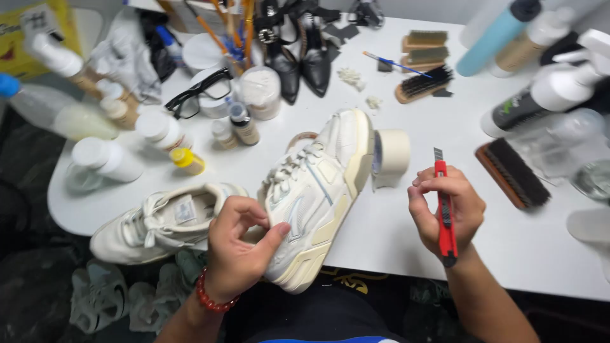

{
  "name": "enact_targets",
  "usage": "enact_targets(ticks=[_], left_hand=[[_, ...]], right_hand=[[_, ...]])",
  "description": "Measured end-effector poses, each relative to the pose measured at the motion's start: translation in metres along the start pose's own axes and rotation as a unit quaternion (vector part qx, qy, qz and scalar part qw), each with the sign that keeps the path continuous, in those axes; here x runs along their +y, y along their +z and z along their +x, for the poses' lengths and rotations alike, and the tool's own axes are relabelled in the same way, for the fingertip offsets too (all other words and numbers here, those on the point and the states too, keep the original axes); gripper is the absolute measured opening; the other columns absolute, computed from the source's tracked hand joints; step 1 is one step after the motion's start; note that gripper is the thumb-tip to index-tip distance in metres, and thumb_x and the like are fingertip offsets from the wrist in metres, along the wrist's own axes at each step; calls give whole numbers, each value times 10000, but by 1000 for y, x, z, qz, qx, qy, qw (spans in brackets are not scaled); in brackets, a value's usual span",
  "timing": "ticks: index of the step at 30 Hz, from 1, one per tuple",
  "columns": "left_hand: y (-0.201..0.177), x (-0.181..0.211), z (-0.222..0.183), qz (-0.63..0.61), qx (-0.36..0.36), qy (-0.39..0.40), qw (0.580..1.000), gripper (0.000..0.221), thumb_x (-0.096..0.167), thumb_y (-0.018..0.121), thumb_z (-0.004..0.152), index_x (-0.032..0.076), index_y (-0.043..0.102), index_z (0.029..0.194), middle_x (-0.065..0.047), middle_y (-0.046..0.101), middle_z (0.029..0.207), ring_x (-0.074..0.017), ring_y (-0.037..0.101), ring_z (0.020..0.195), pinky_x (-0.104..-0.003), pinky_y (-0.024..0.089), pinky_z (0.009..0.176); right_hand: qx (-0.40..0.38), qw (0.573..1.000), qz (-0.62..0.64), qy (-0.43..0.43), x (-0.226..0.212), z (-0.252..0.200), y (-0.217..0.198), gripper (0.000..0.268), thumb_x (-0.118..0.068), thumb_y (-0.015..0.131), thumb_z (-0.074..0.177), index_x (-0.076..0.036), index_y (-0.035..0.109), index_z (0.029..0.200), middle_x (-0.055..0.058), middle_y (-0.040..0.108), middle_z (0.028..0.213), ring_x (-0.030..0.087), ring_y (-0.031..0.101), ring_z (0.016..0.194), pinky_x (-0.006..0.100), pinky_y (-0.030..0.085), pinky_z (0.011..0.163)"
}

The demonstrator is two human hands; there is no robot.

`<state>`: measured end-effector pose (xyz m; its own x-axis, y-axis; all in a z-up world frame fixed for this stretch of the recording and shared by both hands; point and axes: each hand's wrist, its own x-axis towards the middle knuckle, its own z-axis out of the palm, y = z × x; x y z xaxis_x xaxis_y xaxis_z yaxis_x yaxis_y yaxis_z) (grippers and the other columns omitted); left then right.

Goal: The person scrapes residue from the midsole of a white sneaker using a red utility knife, then tears pieces of masking tape and presses them onto the sole edge of the shoe, working around the shoe on a cluttered workbench.

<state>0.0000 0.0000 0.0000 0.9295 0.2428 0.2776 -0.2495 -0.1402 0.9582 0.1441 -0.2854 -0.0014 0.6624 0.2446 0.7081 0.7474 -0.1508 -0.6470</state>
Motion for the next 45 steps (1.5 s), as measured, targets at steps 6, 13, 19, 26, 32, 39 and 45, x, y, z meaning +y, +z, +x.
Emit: enact_targets(ticks=[6, 13, 19, 26, 32, 39, 45], left_hand=[[-2, -10, -4, -78, 21, -11, 997, 354, -78, 751, 837, 33, 495, 1054, -49, 613, 942, -84, 664, 869, -224, 553, 799], [67, 32, 23, -54, -75, -56, 994, 316, -41, 782, 832, 14, 561, 1050, -72, 680, 848, -107, 682, 778, -229, 550, 684], [170, 57, 49, -17, -167, -69, 983, 183, 44, 709, 876, 26, 636, 1044, -119, 794, 803, -111, 716, 692, -251, 537, 572], [242, 27, 15, 13, -156, 10, 988, 186, 55, 675, 893, 33, 615, 1067, -170, 772, 895, -209, 771, 784, -289, 589, 681], [248, 44, -4, -19, -304, 108, 946, 338, 46, 684, 858, 22, 609, 1186, -206, 688, 1029, -344, 687, 926, -392, 555, 820], [100, 22, -17, 43, -335, 170, 926, 289, 40, 765, 872, 23, 678, 1148, -147, 740, 1099, -303, 734, 1018, -370, 595, 882], [-79, 6, -53, 366, 148, 209, 895, 159, 25, 715, 984, 5, 652, 1128, -133, 736, 1065, -251, 741, 1005, -342, 590, 961]], right_hand=[[157, 932, -283, 165, 20, -109, -47, 204, -3, 719, 924, -19, 623, 1103, 139, 689, 1041, 244, 683, 969, 354, 540, 942], [260, 909, -221, 238, 43, -164, -72, 230, -59, 696, 942, -3, 592, 1140, 114, 697, 1099, 208, 687, 1014, 351, 551, 951], [370, 900, 4, 230, 22, -165, -68, 310, -94, 667, 991, -7, 518, 1249, 192, 642, 1257, 244, 660, 1162, 409, 543, 1061], [112, 972, -201, 39, -30, -171, -69, 779, -277, 860, 768, -70, 355, 1324, 265, 431, 1509, 399, 422, 1446, 515, 411, 1172], [195, 930, -265, 165, 43, -215, -106, 783, -56, 808, 820, -11, 315, 1427, 300, 443, 1544, 345, 524, 1404, 452, 471, 1161], [233, 900, -310, 201, 58, -200, -145, 887, -59, 911, 745, 15, 344, 1422, 245, 554, 1411, 294, 602, 1288, 415, 507, 1100], [235, 896, -372, 63, 13, -172, -124, 620, -67, 836, 970, 21, 364, 1363, 259, 538, 1446, 313, 575, 1337, 410, 454, 1175]])
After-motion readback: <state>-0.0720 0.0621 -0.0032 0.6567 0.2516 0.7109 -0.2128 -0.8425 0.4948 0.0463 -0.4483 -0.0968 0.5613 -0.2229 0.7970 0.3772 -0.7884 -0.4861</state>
